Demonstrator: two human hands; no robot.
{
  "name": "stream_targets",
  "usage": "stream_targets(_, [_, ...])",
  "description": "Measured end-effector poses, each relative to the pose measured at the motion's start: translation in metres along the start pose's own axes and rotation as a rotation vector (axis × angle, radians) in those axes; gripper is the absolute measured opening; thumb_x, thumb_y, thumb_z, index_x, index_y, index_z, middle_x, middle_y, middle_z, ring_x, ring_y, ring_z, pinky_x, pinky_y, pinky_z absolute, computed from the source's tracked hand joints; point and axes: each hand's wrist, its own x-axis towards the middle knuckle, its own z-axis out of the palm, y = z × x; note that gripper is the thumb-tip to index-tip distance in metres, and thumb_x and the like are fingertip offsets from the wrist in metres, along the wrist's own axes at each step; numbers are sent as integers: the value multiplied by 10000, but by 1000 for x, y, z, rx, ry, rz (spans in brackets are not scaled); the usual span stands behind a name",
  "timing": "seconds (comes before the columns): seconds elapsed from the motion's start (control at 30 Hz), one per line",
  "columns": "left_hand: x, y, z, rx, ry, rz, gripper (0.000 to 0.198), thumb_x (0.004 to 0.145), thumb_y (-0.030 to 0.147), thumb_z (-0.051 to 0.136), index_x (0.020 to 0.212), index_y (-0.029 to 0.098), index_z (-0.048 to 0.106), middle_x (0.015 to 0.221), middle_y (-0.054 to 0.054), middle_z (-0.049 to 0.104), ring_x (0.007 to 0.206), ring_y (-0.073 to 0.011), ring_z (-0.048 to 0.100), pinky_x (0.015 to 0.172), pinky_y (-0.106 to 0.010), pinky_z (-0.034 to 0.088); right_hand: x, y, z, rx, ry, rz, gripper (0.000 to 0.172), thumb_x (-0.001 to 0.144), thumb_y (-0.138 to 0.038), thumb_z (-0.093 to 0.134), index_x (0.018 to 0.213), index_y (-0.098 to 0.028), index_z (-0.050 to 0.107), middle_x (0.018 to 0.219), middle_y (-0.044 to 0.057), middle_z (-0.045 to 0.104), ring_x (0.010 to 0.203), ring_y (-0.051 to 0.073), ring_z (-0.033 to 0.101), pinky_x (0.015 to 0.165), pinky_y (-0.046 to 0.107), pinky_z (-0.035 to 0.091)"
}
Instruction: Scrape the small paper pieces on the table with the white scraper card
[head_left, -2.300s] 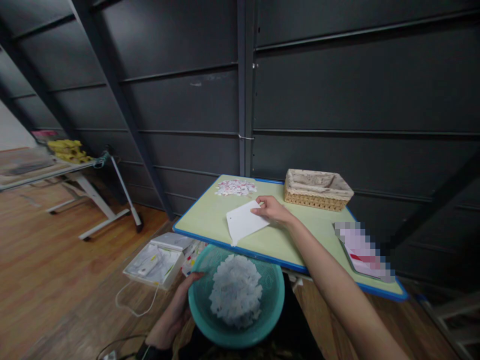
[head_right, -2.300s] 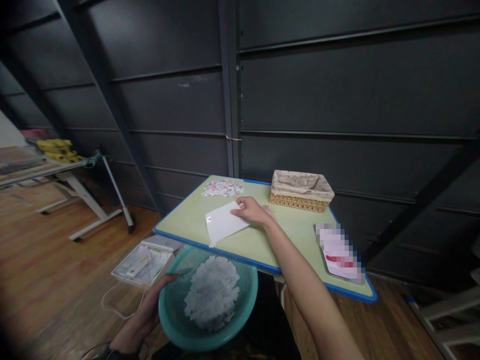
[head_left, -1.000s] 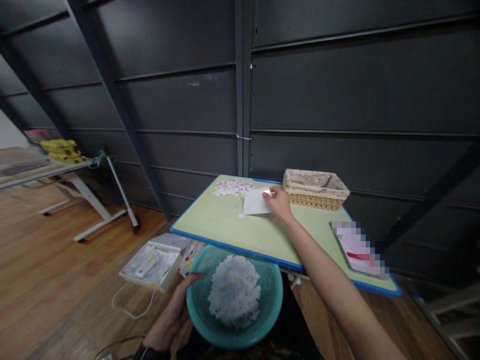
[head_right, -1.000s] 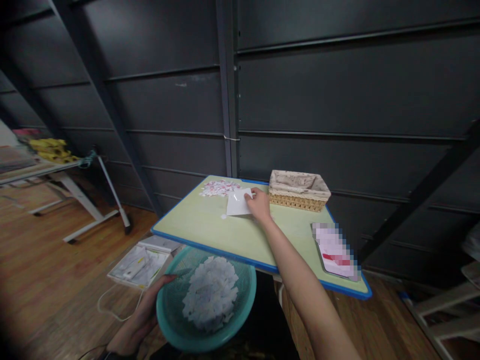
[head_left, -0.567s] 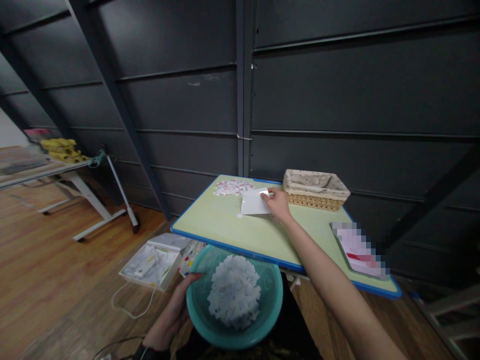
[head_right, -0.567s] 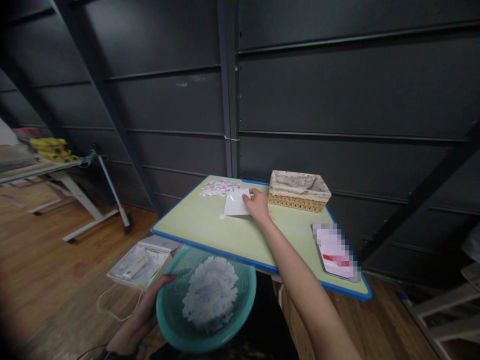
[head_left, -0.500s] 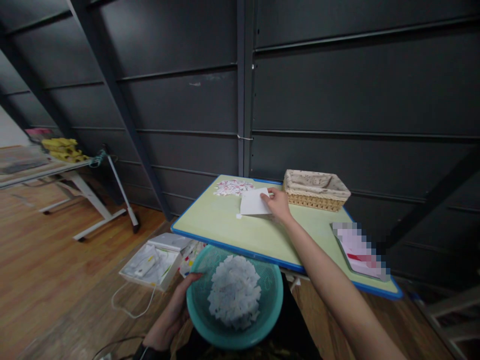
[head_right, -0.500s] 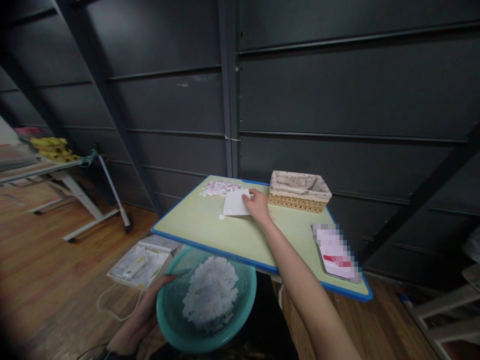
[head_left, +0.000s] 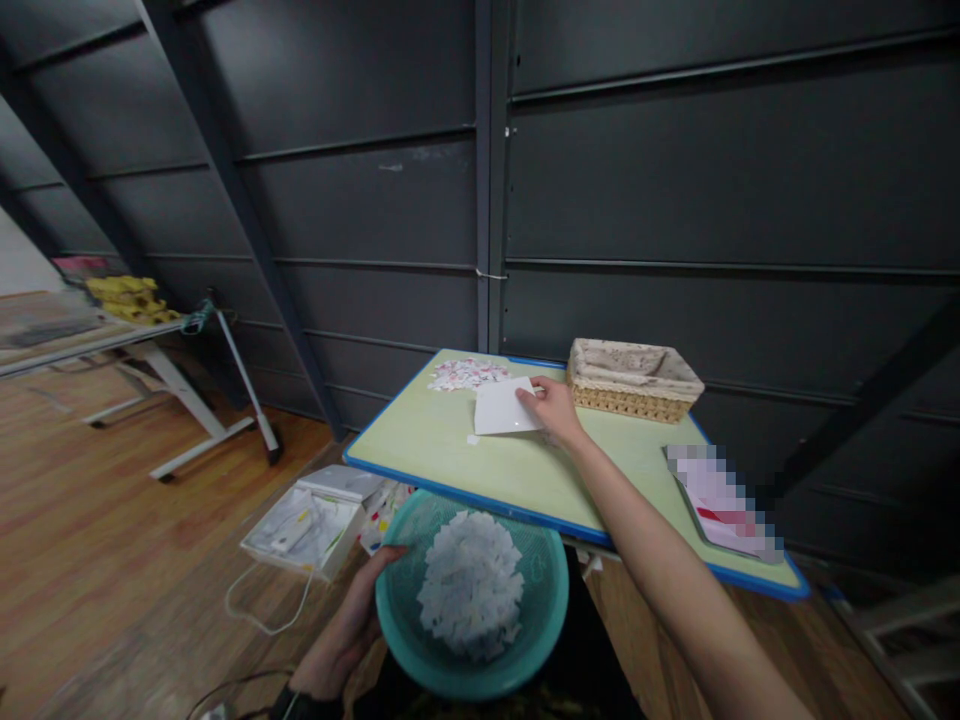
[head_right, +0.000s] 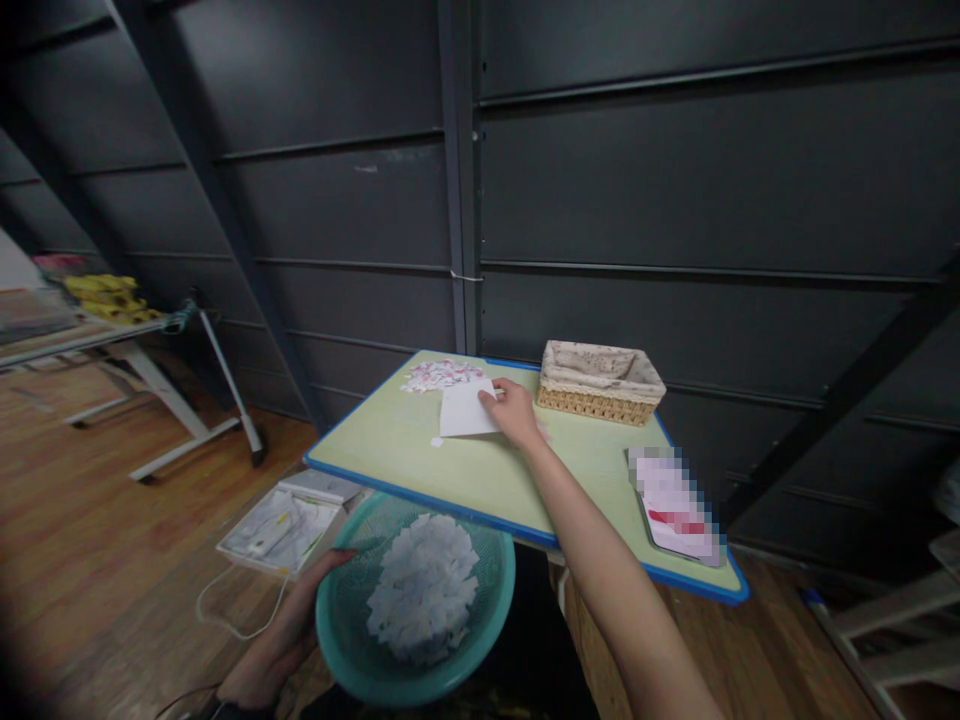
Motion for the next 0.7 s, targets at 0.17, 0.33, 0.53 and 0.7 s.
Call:
stream_targets(0.17, [4,-2,-3,-5,-1,1,74,766,200,606,765,130,629,645,-61,729,543,-166,653,559,-271,524,0,1,1,25,-9,-9,369,710,-421,572,917,-128,657,843,102,705,690,216,633,574,279,443])
stream_targets(0.33, [3,-2,-1,-7,-14,0,80,777,199,588,788,130,627,649,-54,730,527,-158,643,561,-271,525,0,1,-1,-58,-15,-35,326,732,-378,558,912,-129,667,832,99,705,690,213,633,594,282,442])
stream_targets(0.53, [3,-2,-3,-9,-22,8,89,772,214,604,803,131,617,667,-61,734,571,-178,665,588,-286,534,-1,-3,-3,-135,48,-82,294,754,-328,554,925,-126,681,853,108,713,714,215,642,634,292,453])
stream_targets(0.7, [4,-3,-3,-15,-4,-11,136,790,216,588,885,125,620,678,-64,738,557,-184,666,562,-291,535,-2,-3,-2,-119,-40,-106,292,764,-314,547,929,-120,690,888,106,719,716,207,644,636,284,464])
